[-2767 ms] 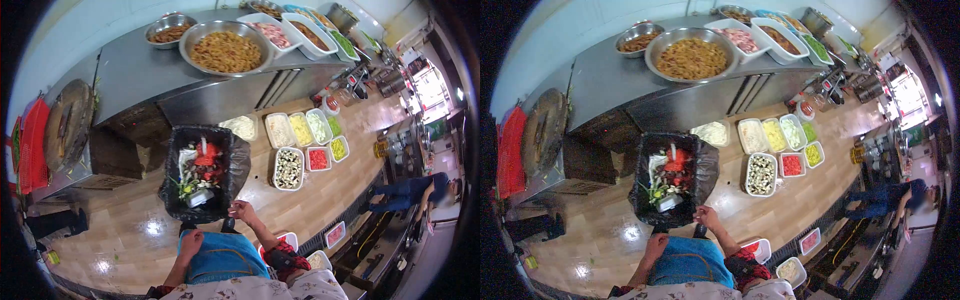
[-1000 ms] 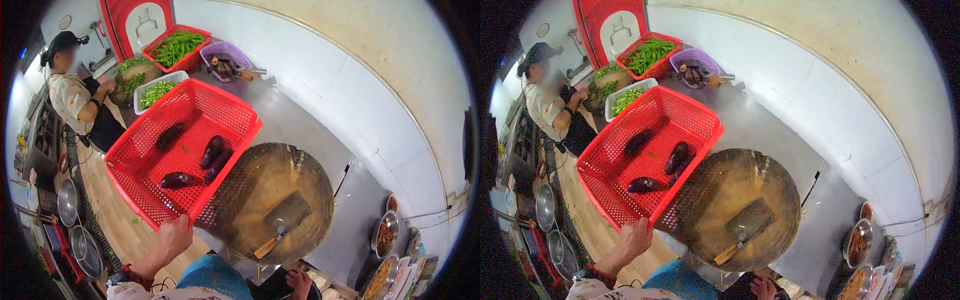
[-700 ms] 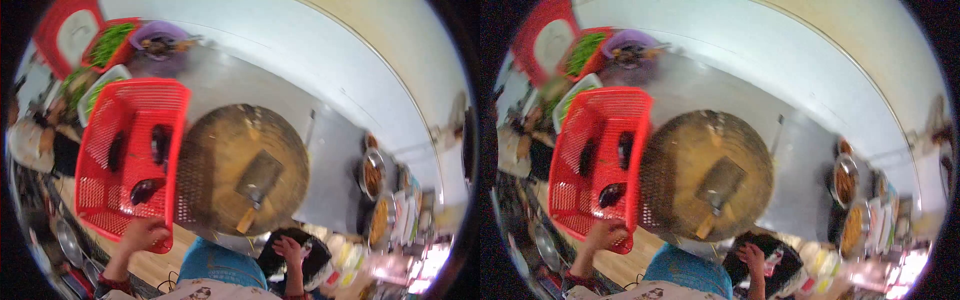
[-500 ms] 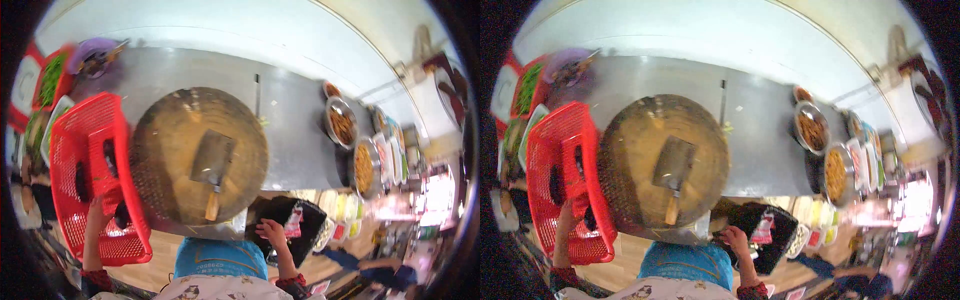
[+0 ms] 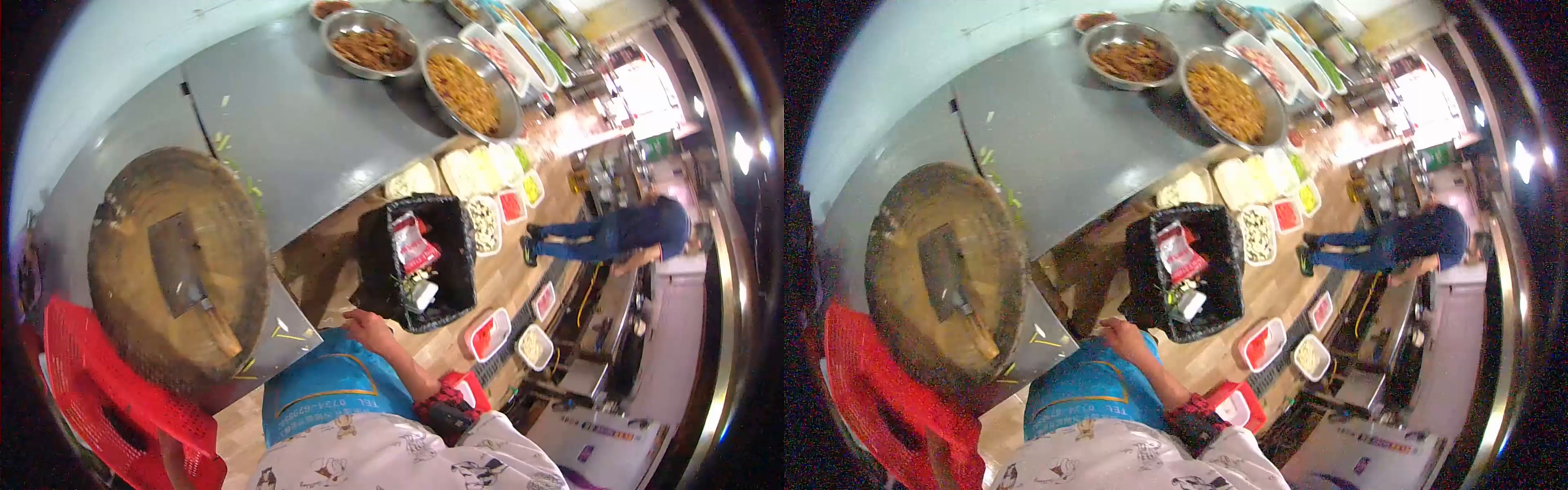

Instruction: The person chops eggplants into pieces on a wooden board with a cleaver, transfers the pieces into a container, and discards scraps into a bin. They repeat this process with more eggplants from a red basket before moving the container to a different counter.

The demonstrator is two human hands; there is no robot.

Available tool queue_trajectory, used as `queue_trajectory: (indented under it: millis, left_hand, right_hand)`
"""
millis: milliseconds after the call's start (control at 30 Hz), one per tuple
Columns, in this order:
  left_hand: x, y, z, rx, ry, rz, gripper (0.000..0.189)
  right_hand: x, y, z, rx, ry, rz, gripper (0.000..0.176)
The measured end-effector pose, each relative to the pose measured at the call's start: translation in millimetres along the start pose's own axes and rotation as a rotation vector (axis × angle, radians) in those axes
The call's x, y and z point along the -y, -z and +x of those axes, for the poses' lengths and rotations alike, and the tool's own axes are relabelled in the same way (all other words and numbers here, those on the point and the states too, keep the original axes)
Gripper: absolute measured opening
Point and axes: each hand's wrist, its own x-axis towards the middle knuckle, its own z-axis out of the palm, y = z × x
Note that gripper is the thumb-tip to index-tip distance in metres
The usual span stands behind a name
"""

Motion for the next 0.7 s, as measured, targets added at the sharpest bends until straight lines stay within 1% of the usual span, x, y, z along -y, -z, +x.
queue_trajectory:
  millis: [33, 100, 133, 167, 233, 367, 433, 467, 567, 633, 667, 700]
  left_hand:
    - [-4.6, 4.6, 1.7, -0.005, 0.005, 0.019, 0.047]
    - [-11.0, 12.7, 6.2, -0.012, 0.009, 0.052, 0.047]
    - [-15.1, 14.8, 10.2, -0.018, 0.012, 0.065, 0.047]
    - [-18.9, 17.2, 13.7, -0.023, 0.015, 0.082, 0.046]
    - [-25.5, 22.9, 20.4, -0.027, 0.015, 0.109, 0.046]
    - [-43.9, 27.8, 39.4, -0.033, 0.0, 0.168, 0.046]
    - [-51.4, 31.4, 47.5, -0.036, -0.01, 0.183, 0.045]
    - [-55.7, 31.9, 51.7, -0.037, -0.018, 0.192, 0.045]
    - [-68.1, 34.2, 63.4, -0.044, -0.041, 0.203, 0.045]
    - [-70.8, 38.6, 66.6, -0.056, -0.043, 0.197, 0.045]
    - [-70.1, 42.1, 67.0, -0.063, -0.039, 0.192, 0.045]
    - [-71.0, 41.0, 68.0, -0.074, -0.042, 0.187, 0.045]
  right_hand:
    - [0.3, -1.1, -0.8, -0.023, -0.015, 0.017, 0.034]
    - [2.7, -3.1, -2.6, -0.046, 0.05, -0.09, 0.033]
    - [7.0, -2.1, -5.8, -0.055, 0.059, 0.024, 0.032]
    - [1.2, -4.3, -4.1, -0.074, 0.05, 0.037, 0.032]
    - [-8.6, -11.0, -2.7, -0.144, 0.107, 0.012, 0.032]
    - [-16.2, -14.7, -1.3, -0.186, 0.074, 0.021, 0.032]
    - [-20.4, -20.8, 2.0, -0.278, 0.155, 0.027, 0.032]
    - [-22.8, -23.3, 2.4, -0.295, 0.153, 0.04, 0.032]
    - [-15.6, -21.4, 1.3, -0.267, 0.156, 0.039, 0.032]
    - [-12.4, -21.4, -2.2, -0.24, 0.064, 0.105, 0.032]
    - [-13.1, -22.2, -2.2, -0.224, 0.085, 0.107, 0.032]
    - [-17.8, -21.5, -3.8, -0.238, 0.062, 0.102, 0.032]
